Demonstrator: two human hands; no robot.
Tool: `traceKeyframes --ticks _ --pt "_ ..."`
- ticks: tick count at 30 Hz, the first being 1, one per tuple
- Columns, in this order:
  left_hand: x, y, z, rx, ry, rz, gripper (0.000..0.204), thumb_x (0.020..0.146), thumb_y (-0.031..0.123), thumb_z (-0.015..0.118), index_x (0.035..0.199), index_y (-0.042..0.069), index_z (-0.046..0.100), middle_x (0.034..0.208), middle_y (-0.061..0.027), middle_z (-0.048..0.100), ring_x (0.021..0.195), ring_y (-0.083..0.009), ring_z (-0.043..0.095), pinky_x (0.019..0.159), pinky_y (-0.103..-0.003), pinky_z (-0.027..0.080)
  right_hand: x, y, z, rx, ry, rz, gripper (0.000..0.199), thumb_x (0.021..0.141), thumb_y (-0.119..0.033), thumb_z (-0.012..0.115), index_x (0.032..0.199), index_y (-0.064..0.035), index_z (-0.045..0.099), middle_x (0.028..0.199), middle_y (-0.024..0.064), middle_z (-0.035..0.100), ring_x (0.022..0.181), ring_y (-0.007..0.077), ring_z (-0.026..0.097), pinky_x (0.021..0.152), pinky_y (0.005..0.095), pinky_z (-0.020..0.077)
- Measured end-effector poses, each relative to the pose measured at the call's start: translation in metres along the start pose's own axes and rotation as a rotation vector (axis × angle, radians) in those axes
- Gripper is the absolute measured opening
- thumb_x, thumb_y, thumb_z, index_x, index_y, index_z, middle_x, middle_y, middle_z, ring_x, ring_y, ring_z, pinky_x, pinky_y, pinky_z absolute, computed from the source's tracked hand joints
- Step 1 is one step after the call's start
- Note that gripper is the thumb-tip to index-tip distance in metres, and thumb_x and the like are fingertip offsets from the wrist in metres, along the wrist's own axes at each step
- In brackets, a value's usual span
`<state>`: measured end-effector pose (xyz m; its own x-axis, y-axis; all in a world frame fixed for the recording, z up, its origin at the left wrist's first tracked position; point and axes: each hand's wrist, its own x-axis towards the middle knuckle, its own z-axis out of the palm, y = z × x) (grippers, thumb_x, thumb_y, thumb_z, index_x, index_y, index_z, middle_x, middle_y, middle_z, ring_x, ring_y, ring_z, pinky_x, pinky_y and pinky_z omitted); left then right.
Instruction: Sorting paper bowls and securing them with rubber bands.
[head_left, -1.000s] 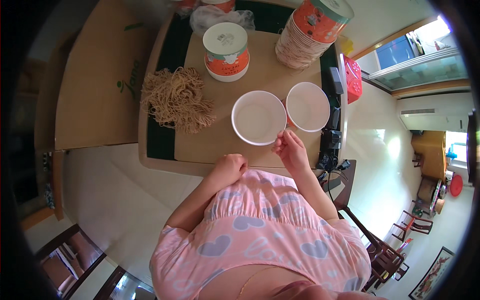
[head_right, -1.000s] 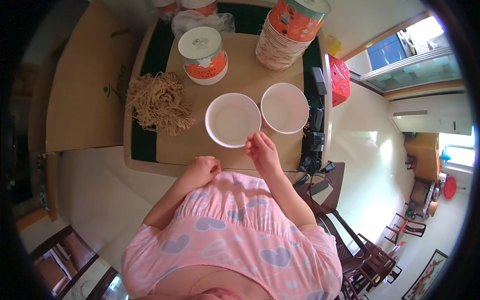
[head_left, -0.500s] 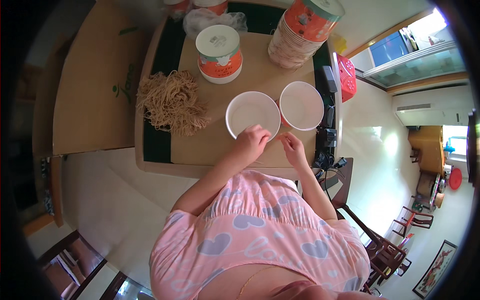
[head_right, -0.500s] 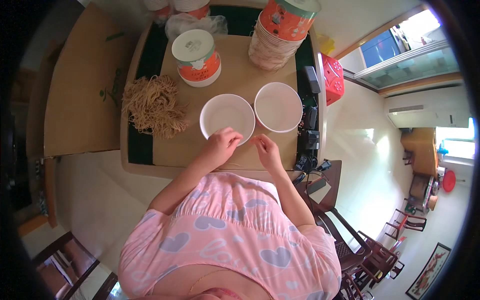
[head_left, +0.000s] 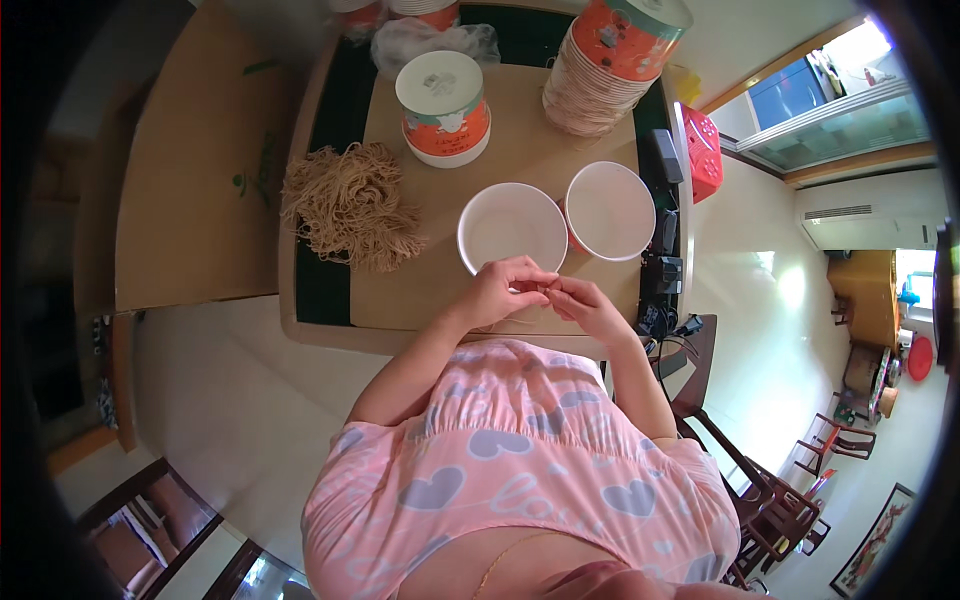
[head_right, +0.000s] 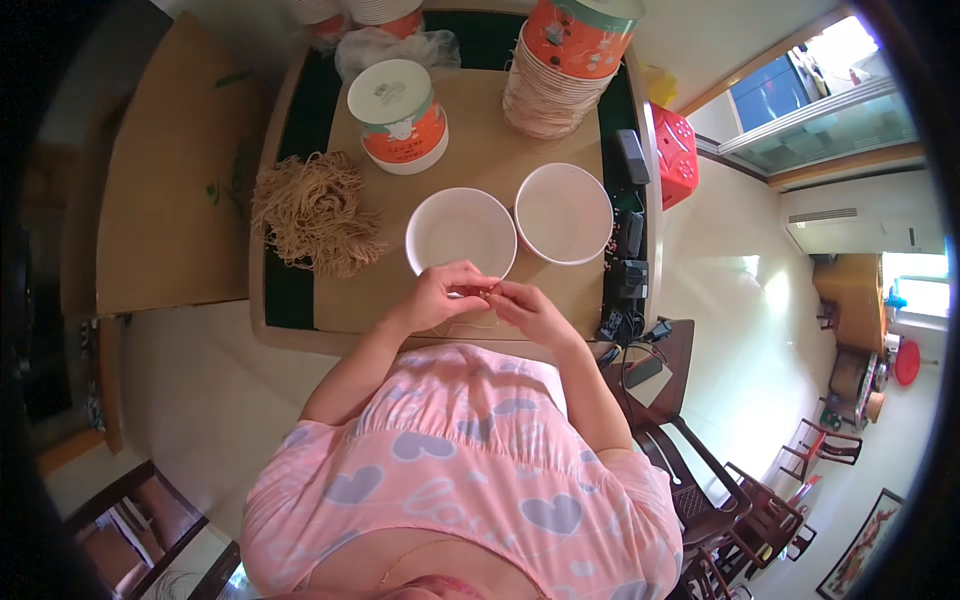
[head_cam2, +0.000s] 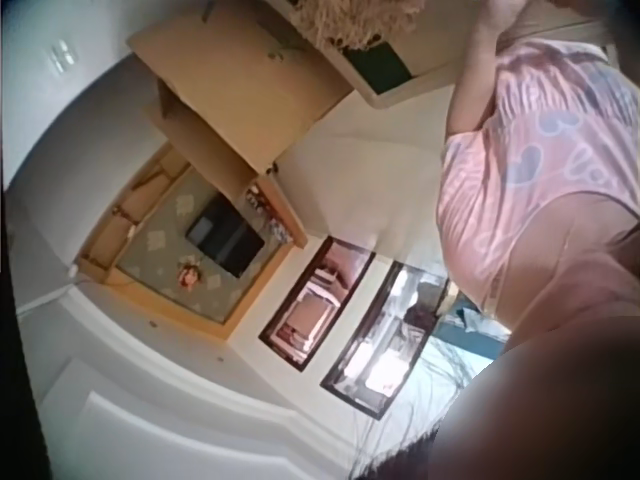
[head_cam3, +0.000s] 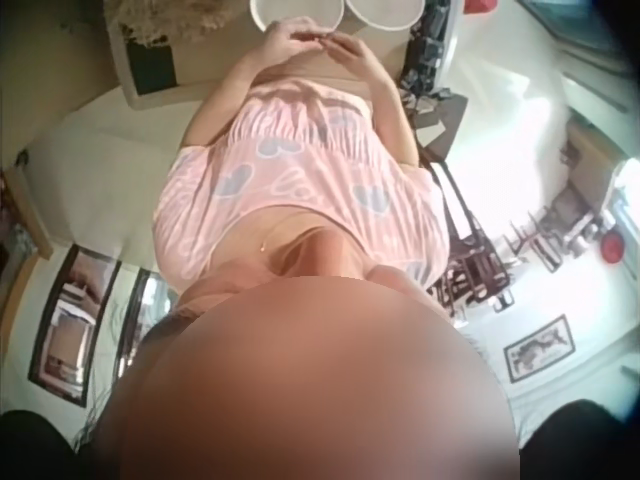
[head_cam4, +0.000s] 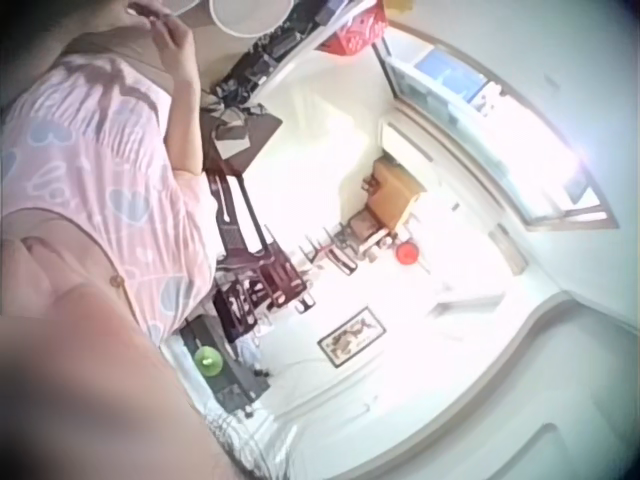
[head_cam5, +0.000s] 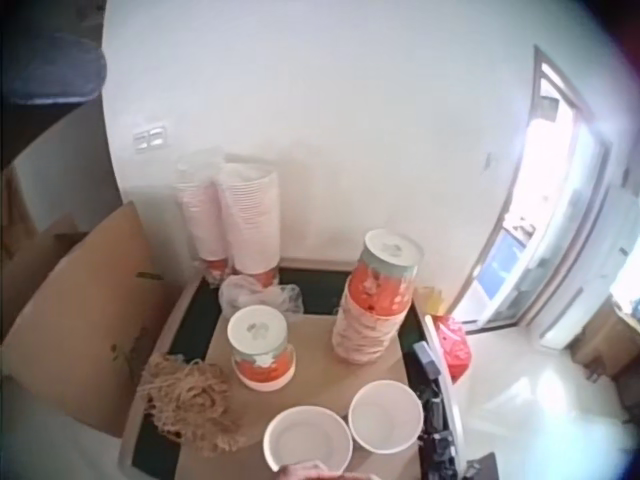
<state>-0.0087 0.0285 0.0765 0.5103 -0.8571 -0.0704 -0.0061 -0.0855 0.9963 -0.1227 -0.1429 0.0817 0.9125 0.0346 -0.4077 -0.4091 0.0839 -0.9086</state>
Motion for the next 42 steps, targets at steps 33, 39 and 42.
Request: traceKeyframes --ticks 33,39,42 --pt "0.013 -0.018 0.026 0.177 0.242 0.137 0.009 0.090 0.009 0.053 0.088 0.002 0.049 0.084 -0.0157 0.057 0.078 -0.0338 0.058 0.068 -0.040 0.046 0.011 0.019 0.015 -0.008 0.503 -0.220 0.006 0.086 -0.005 0.065 0.089 -0.0007 0.061 0.065 -0.0079 0.049 0.058 -0.0002 0.040 0.051 0.0164 0.0308" --pt "0.025 -0.037 0.028 0.203 0.269 0.080 0.007 0.087 0.009 0.056 0.088 0.002 0.053 0.086 -0.0135 0.060 0.078 -0.0321 0.060 0.068 -0.040 0.048 0.023 0.052 0.002 0.145 0.560 -0.118 0.007 0.087 -0.009 0.065 0.091 -0.0039 0.062 0.067 -0.0066 0.053 0.055 0.0001 0.042 0.048 0.0165 0.0315" --pt "0.036 -0.049 0.025 0.384 0.343 0.066 0.005 0.082 0.008 0.060 0.086 0.005 0.058 0.088 -0.0117 0.061 0.082 -0.0307 0.061 0.071 -0.041 0.050 0.031 0.073 -0.008 0.257 0.621 -0.035 0.009 0.087 -0.011 0.065 0.092 -0.0046 0.063 0.068 -0.0057 0.054 0.054 0.0010 0.043 0.046 0.0173 0.0324"
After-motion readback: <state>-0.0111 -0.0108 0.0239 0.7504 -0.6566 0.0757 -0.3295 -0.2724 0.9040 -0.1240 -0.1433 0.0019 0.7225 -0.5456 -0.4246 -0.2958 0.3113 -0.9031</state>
